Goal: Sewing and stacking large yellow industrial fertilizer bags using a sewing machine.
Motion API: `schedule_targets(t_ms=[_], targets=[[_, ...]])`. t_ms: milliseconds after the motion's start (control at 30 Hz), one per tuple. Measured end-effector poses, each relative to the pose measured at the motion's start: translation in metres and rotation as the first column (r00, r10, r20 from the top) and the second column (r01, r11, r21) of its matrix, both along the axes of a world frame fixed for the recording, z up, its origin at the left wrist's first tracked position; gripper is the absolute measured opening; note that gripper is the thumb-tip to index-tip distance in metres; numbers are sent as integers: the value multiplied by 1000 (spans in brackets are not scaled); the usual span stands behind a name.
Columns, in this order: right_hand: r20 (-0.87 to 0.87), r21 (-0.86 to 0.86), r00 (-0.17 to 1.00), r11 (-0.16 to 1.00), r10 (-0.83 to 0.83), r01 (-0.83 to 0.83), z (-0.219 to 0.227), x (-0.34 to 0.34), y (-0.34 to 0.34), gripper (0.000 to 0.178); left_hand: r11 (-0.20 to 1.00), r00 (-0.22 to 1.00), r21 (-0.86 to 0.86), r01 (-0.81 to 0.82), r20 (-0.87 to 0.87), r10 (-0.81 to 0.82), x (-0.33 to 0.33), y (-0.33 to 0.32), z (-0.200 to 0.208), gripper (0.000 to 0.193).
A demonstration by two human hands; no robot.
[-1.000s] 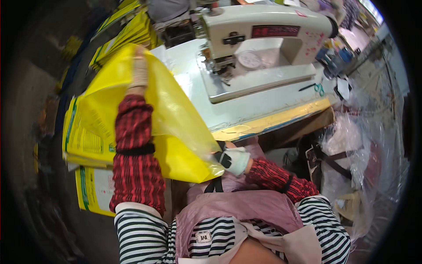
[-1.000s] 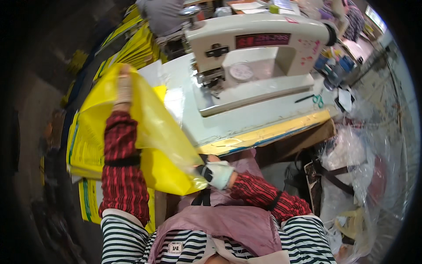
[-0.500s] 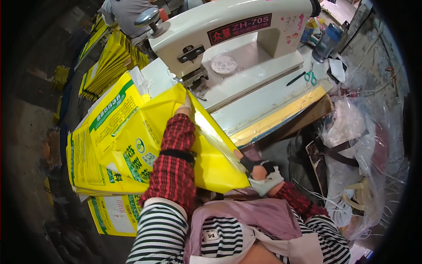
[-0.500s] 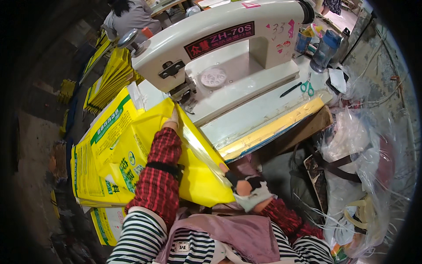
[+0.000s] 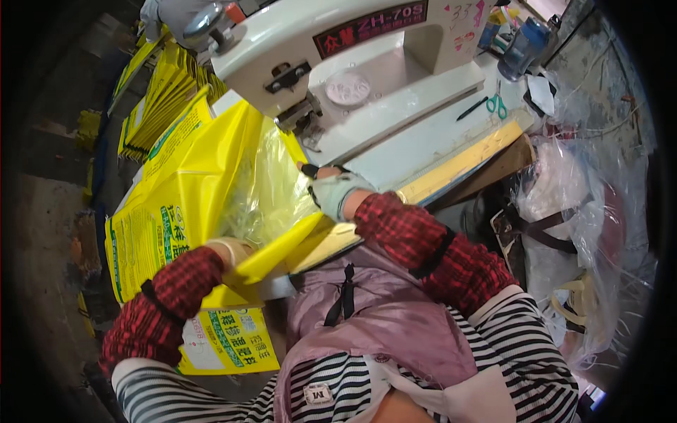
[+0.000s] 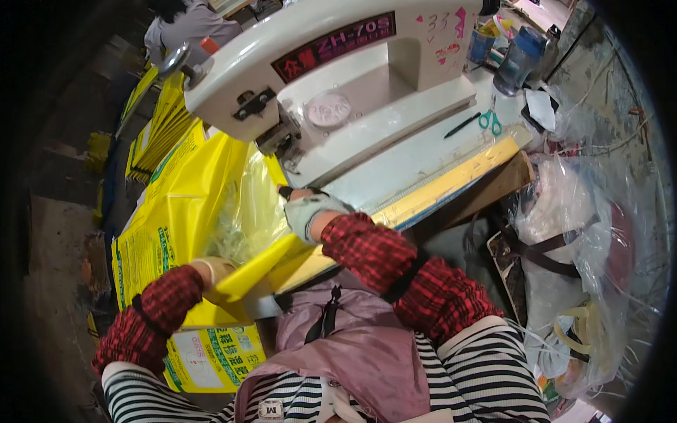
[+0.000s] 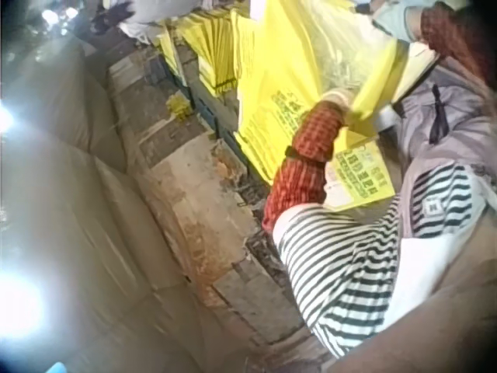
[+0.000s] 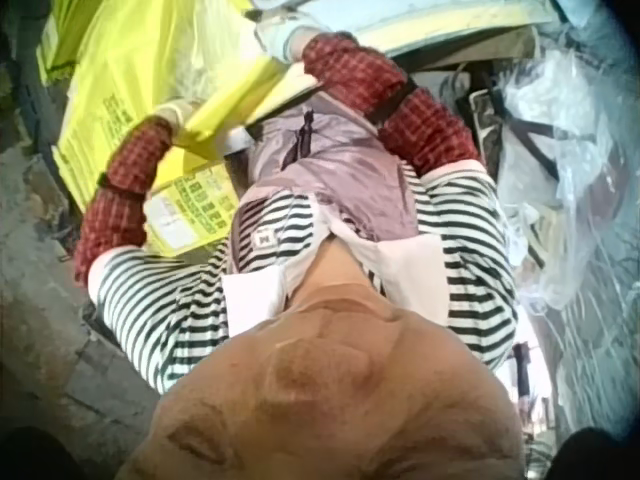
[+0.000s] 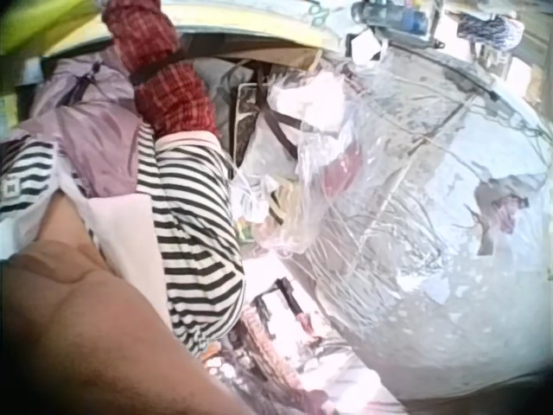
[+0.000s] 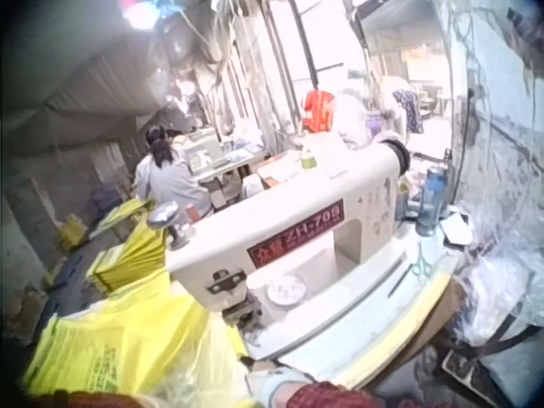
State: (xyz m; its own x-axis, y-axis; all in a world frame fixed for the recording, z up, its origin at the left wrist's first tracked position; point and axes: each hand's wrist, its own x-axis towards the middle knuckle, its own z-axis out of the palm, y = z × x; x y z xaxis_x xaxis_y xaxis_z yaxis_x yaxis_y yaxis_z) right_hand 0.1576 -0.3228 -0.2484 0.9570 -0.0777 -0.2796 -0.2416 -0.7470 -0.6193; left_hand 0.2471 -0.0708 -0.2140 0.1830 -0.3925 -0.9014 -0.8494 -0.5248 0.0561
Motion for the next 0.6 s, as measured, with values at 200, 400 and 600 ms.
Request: schedule_targets(t_ms=[200, 400, 600], targets=[[196, 419, 980, 906, -22, -64, -38, -11, -7, 58, 716, 890, -676, -175, 202, 409, -40, -59, 29, 29], [-114, 469, 993, 881, -13, 65, -92, 14, 8, 43, 644, 977, -752, -143, -211, -30, -90, -70, 25, 38], [-494, 462, 855, 784, -159, 413, -12, -14, 10, 44, 714, 989, -697, 59, -58, -139, -75, -68, 38, 44]])
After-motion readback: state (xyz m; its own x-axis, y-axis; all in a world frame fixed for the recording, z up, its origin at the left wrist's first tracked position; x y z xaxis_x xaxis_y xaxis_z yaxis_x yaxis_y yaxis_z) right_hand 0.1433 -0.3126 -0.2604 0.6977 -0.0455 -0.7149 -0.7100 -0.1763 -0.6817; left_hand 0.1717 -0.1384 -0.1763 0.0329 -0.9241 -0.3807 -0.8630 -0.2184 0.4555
